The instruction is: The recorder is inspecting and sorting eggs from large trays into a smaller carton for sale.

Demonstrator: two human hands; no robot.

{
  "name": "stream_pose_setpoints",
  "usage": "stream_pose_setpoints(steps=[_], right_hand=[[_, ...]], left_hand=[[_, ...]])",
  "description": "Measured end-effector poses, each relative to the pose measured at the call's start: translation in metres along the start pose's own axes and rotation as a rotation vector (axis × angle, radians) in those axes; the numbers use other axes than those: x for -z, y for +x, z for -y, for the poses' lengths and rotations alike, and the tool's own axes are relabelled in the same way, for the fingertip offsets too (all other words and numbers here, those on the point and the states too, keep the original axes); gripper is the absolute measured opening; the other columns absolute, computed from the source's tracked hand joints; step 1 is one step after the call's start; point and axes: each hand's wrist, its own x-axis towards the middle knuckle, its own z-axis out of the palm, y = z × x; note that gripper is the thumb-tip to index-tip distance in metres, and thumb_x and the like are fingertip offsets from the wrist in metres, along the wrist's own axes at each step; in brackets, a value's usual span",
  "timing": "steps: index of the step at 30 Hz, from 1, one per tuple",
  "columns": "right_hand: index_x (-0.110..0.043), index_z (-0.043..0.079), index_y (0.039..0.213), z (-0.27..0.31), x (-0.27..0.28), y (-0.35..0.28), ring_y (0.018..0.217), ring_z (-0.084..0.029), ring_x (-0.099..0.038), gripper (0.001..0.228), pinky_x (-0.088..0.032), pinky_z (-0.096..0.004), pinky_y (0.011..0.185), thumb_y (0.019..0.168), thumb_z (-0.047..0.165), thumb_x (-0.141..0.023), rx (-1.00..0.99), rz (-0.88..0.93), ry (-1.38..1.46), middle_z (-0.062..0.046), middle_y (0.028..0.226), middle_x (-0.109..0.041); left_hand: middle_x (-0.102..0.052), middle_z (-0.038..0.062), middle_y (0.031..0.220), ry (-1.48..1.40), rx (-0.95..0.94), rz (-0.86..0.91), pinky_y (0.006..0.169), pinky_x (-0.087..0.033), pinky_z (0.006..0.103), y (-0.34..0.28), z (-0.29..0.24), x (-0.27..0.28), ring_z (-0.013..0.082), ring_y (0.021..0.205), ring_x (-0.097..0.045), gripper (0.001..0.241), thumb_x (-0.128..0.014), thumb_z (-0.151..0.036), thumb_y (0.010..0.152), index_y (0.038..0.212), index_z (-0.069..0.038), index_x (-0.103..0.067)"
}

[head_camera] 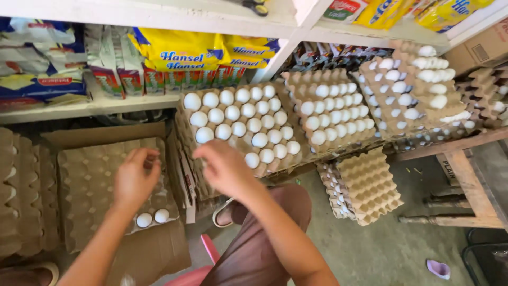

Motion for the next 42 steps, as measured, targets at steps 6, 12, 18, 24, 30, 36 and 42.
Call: stream_pose_setpoints(steps=[6,12,18,24,30,36,42], right_hand=[[-0.063,0.013,0.107,-0.089,0.066,-0.059,0.097,-0.034,-0.064,0.036,-0.053,-0.043,0.081,0.075,-0.005,-0.067,-0.341,-0.327,-0.212,-0.011,0.106,-0.065],[-0.067,0.018,0.117,-0.11,0.06,-0.084,0.108,-0.036,-0.064,0.049,-0.052,-0.047,0.084,0.072,0.0,-0.074,-0.556,-0.119,-0.265,-0.01,0.115,-0.065],[-0.067,0.013,0.116,-0.141,0.041,-0.09,0.108,-0.039,-0.061,0.052,-0.053,-0.049,0.085,0.066,-0.002,-0.073,-0.457,-0.087,-0.399,-0.014,0.116,-0.061],[-0.066,0.012,0.109,-0.118,0.057,-0.081,0.105,-0.039,-0.061,0.044,-0.052,-0.05,0.08,0.068,0.004,-0.079,-0.516,-0.055,-0.369,-0.013,0.109,-0.06],[-0.062,0.012,0.112,-0.116,0.071,-0.086,0.101,-0.024,-0.071,0.045,-0.059,-0.036,0.085,0.074,0.017,-0.085,-0.49,-0.212,0.047,-0.01,0.108,-0.072],[-0.058,0.006,0.128,-0.115,0.031,-0.056,0.11,-0.019,-0.069,0.046,-0.059,-0.035,0.088,0.085,0.007,-0.071,-0.393,-0.208,1.043,-0.011,0.123,-0.067],[-0.056,0.001,0.14,-0.067,-0.015,-0.015,0.106,-0.023,-0.069,0.049,-0.06,-0.04,0.089,0.093,0.013,-0.06,-0.442,0.032,1.482,-0.012,0.123,-0.068]], left_hand=[[-0.069,0.011,0.1,-0.101,-0.246,0.124,0.071,-0.058,0.0395,-0.009,-0.097,-0.034,0.0253,0.082,-0.073,0.023,-0.072,-0.013,0.083,0.105,-0.009,-0.07],[-0.065,0.011,0.109,0.145,-0.347,0.276,0.075,-0.057,0.0458,-0.01,-0.161,-0.094,0.034,0.093,-0.069,0.036,-0.076,-0.032,0.085,0.112,-0.012,-0.066],[-0.055,0.015,0.124,0.489,-0.314,0.344,0.081,-0.057,0.045,-0.002,-0.165,-0.135,0.0318,0.101,-0.068,0.053,-0.082,-0.04,0.076,0.113,-0.006,-0.064],[-0.058,0.009,0.116,0.205,-0.167,0.208,0.079,-0.057,0.0463,-0.004,-0.171,-0.118,0.0321,0.098,-0.068,0.047,-0.083,-0.037,0.069,0.107,-0.014,-0.068],[-0.074,0.012,0.099,-0.291,-0.144,0.061,0.077,-0.06,0.0379,-0.002,-0.16,-0.08,0.0262,0.091,-0.075,0.05,-0.083,-0.021,0.073,0.11,-0.003,-0.057],[-0.077,0.008,0.1,-0.533,-0.089,0.036,0.075,-0.063,0.0313,-0.008,-0.138,-0.011,0.0169,0.091,-0.076,0.049,-0.087,-0.009,0.073,0.116,-0.003,-0.063],[-0.066,0.006,0.112,-0.348,-0.212,-0.071,0.077,-0.066,0.0313,-0.026,-0.13,0.051,0.0183,0.097,-0.074,0.048,-0.088,-0.006,0.07,0.114,-0.005,-0.069]])
